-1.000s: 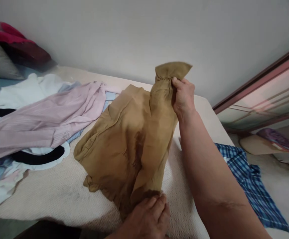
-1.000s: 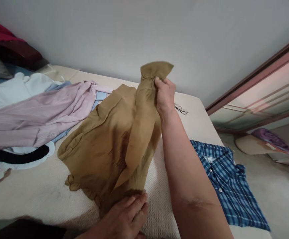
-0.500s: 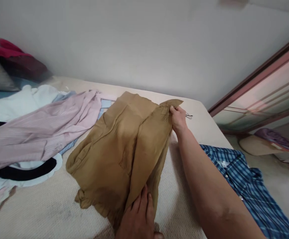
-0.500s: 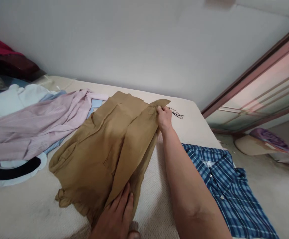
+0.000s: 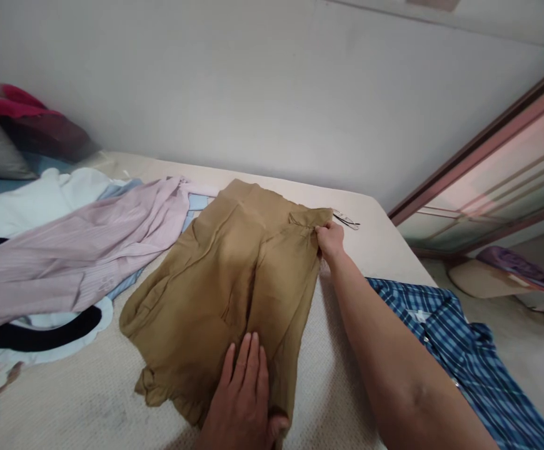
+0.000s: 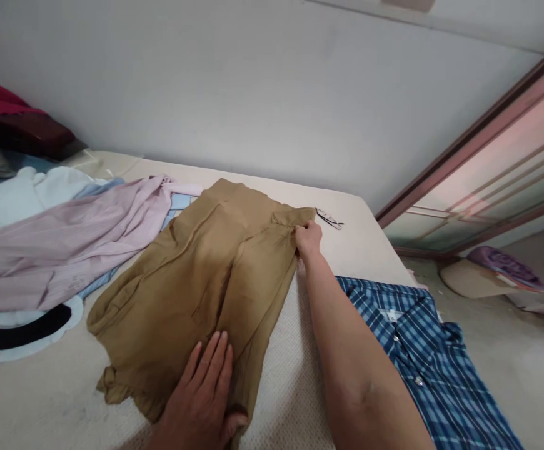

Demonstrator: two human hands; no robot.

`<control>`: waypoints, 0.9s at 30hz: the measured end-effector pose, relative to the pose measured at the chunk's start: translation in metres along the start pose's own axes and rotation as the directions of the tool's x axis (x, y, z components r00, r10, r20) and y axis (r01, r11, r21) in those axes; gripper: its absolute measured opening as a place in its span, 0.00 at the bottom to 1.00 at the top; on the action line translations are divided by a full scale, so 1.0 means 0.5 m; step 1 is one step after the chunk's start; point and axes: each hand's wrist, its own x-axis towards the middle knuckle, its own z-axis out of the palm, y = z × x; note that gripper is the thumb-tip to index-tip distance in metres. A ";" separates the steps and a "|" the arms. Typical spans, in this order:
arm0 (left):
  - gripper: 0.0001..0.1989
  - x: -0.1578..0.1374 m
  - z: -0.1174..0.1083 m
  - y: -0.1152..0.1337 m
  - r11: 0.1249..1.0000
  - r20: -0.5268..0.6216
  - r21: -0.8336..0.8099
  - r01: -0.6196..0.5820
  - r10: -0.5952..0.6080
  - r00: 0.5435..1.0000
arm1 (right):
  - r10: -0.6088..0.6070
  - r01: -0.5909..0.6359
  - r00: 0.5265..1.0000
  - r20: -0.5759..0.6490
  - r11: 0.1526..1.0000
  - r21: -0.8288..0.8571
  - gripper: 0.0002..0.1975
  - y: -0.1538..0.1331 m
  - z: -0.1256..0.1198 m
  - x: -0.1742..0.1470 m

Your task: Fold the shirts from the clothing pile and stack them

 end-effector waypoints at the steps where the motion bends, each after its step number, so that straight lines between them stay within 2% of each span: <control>1: 0.43 -0.007 0.007 0.001 1.000 0.009 0.009 -0.007 0.007 1.000 | 0.024 -0.024 1.000 0.003 0.999 -0.028 0.12 -0.004 -0.006 -0.002; 4: 0.43 -0.020 0.015 0.004 0.999 0.052 0.029 -0.013 0.012 0.999 | 0.076 -0.079 0.997 -0.024 0.990 -0.115 0.20 -0.025 -0.024 -0.022; 5: 0.42 -0.021 0.014 0.005 0.999 0.064 0.034 -0.008 0.006 0.998 | 0.053 -0.062 0.997 -0.062 0.986 -0.155 0.25 -0.033 -0.026 -0.034; 7: 0.41 -0.022 0.011 0.007 0.999 0.086 0.036 -0.007 0.004 0.996 | -0.093 0.065 0.991 -0.093 0.961 -0.270 0.33 -0.049 -0.019 -0.064; 9: 0.42 -0.020 0.008 0.013 1.000 0.090 0.023 0.004 -0.006 0.996 | -0.245 0.238 0.969 0.030 0.891 -0.386 0.37 -0.059 0.001 -0.096; 10: 0.42 -0.018 0.006 0.017 1.000 0.091 0.008 0.016 -0.017 0.996 | -0.271 0.302 0.953 0.134 0.857 -0.417 0.39 -0.060 0.014 -0.110; 12: 0.40 -0.008 -0.005 0.021 0.997 0.097 -0.057 0.052 -0.047 0.994 | -0.232 0.346 0.927 0.294 0.831 -0.436 0.42 -0.057 0.038 -0.132; 14: 0.30 0.012 -0.028 0.007 0.975 0.139 -0.196 0.108 -0.081 0.987 | -0.192 0.335 0.923 0.334 0.826 -0.453 0.44 -0.052 0.053 -0.140; 16: 0.18 0.038 -0.062 -0.038 0.911 0.200 -0.329 0.248 -0.190 0.961 | -0.193 0.337 0.924 0.330 0.819 -0.464 0.45 -0.048 0.057 -0.140; 17: 0.15 0.050 -0.081 -0.075 0.862 0.229 -0.357 0.360 -0.293 0.928 | -0.193 0.338 0.924 0.330 0.816 -0.468 0.45 -0.047 0.057 -0.139; 19: 0.17 0.064 -0.113 -0.171 0.759 0.188 -0.288 0.584 -0.553 0.812 | -0.191 0.336 0.925 0.328 0.813 -0.475 0.45 -0.046 0.055 -0.137; 21: 0.22 0.060 -0.132 -0.280 0.621 0.173 -0.174 0.764 -0.745 0.645 | -0.198 0.336 0.928 0.316 0.812 -0.478 0.45 -0.046 0.054 -0.138; 22: 0.24 0.052 -0.135 -0.330 0.530 0.214 -0.102 0.842 -0.815 0.539 | -0.207 0.338 0.929 0.307 0.812 -0.477 0.45 -0.046 0.055 -0.139; 23: 0.25 0.042 -0.134 -0.373 0.425 0.253 -0.038 0.904 -0.872 0.420 | -0.216 0.341 0.930 0.298 0.812 -0.474 0.45 -0.046 0.056 -0.140; 24: 0.25 0.031 -0.129 -0.407 0.338 0.309 0.004 0.941 -0.895 0.321 | -0.225 0.346 0.929 0.293 0.812 -0.471 0.45 -0.046 0.057 -0.141; 25: 0.25 0.022 -0.122 -0.430 0.274 0.354 0.030 0.961 -0.902 0.246 | -0.230 0.349 0.928 0.292 0.812 -0.468 0.45 -0.046 0.057 -0.143; 26: 0.24 0.016 -0.114 -0.442 0.227 0.386 0.034 0.973 -0.901 0.197 | -0.231 0.350 0.928 0.294 0.813 -0.465 0.45 -0.046 0.058 -0.144; 27: 0.22 0.013 -0.106 -0.445 0.189 0.418 0.008 0.982 -0.893 0.168 | -0.229 0.349 0.927 0.296 0.814 -0.464 0.45 -0.046 0.058 -0.145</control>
